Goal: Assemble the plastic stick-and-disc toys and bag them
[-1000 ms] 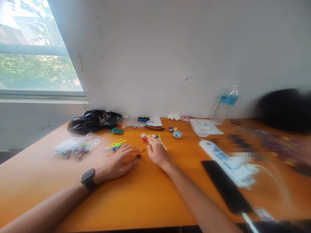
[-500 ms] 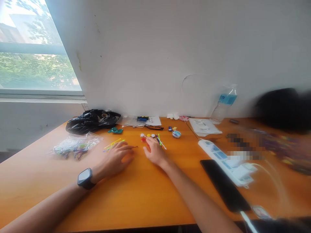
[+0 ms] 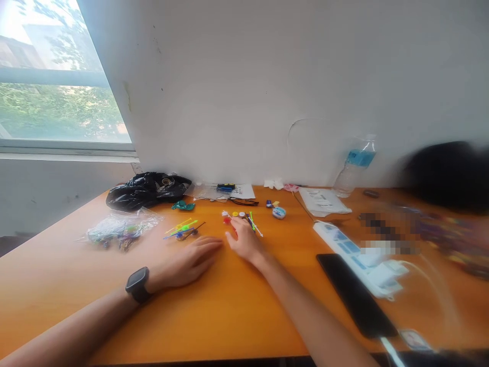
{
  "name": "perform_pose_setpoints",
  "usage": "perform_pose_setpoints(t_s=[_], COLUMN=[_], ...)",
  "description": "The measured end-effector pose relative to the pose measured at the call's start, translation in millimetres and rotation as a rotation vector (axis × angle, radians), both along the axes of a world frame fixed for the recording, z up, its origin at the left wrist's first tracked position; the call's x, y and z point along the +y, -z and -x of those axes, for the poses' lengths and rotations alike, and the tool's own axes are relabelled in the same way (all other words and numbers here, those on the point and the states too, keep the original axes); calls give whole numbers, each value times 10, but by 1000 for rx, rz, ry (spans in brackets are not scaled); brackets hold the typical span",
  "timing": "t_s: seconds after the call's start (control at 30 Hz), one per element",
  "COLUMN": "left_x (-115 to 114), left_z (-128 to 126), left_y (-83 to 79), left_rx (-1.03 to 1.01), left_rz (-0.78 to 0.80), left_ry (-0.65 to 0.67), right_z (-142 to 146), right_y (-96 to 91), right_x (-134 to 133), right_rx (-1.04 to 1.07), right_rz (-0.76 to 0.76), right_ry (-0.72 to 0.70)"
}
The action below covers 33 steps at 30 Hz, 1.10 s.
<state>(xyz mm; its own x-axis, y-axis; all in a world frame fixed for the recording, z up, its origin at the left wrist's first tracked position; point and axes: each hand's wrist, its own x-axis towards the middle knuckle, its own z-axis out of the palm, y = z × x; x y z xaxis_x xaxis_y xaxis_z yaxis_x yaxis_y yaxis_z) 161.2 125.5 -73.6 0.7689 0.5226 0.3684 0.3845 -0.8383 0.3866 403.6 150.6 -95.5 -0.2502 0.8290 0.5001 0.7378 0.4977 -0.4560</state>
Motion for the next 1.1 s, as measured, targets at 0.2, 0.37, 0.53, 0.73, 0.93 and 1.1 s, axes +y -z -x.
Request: perform_pose_setpoints(t_s=[0.2, 0.37, 0.53, 0.73, 0.93, 1.1], left_x=[102, 174, 166, 170, 145, 103], left_z=[40, 73, 90, 71, 63, 50], left_y=[130, 239, 252, 196, 146, 96], left_rx=[54, 90, 53, 25, -28, -79], left_rz=[-10, -11, 0, 22, 3, 73], left_ry=[-157, -324, -390, -316, -283, -250], right_z=[-1, 8, 37, 58, 52, 57], right_y=[17, -54, -112, -190, -267, -258], right_x=[13, -15, -59, -162, -289, -320], right_rx=[29, 120, 183, 204, 180, 144], right_rz=[6, 8, 47, 72, 77, 91], right_ry=[19, -11, -30, -50, -44, 9])
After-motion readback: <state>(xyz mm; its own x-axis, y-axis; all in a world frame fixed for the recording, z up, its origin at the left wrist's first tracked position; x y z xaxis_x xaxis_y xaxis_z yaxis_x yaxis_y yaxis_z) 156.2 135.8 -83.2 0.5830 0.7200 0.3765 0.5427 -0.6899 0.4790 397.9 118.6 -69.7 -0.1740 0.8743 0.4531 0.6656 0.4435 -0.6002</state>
